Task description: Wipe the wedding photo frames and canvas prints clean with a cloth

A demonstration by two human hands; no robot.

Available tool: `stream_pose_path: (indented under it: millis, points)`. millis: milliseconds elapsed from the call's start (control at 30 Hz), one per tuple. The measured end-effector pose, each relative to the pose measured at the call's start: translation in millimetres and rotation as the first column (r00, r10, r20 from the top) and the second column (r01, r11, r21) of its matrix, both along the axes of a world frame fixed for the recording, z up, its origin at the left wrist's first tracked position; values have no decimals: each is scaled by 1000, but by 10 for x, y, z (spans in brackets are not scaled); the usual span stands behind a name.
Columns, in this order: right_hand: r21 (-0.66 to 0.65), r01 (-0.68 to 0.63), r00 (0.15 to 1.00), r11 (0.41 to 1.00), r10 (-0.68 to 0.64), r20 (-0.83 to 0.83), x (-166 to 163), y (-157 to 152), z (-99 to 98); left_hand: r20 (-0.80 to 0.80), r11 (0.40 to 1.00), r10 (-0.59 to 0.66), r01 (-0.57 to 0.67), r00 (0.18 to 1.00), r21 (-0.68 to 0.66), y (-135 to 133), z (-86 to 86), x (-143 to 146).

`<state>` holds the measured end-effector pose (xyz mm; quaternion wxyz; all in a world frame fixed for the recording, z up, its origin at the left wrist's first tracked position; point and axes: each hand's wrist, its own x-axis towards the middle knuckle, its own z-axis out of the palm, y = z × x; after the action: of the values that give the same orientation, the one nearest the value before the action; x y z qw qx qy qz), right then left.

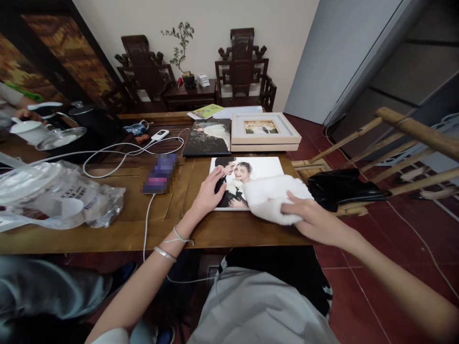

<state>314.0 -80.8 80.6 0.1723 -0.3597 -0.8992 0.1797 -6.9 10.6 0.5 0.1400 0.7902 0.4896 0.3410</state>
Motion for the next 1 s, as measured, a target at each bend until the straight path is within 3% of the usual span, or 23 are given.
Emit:
stream_pose_path:
  millis: [233, 333, 467, 667, 767, 867, 1000]
  points:
    - [1, 81, 994, 997, -81, -79, -247, 1194, 8, -4, 1000, 12, -12, 1000, 0, 4, 13, 7]
    - [-12, 115, 987, 993, -116, -113, -330, 1440, 6, -6, 1000, 4, -4, 1000, -3, -2, 27, 9]
    - [3, 85, 994, 996, -85, -71, -336, 1229, -9, 1, 1000, 8, -8, 1000, -9, -4, 31, 11]
    - [-2, -24, 998, 1000, 24, 55, -275, 185, 26, 21, 1000, 14, -14, 1000, -15, 16, -10, 17]
    - [-6, -91, 992, 996, 92, 82, -256, -163, 21, 23, 1000, 4, -4, 1000, -8, 24, -25, 17]
    - [19, -133, 983, 991, 129, 131, -278, -172, 3, 21, 1000, -4, 4, 1000, -2, 27, -30, 16]
    - [32, -88, 986, 996, 83, 144, -401, 261, 18, 19, 1000, -7, 7, 1000, -9, 27, -32, 8]
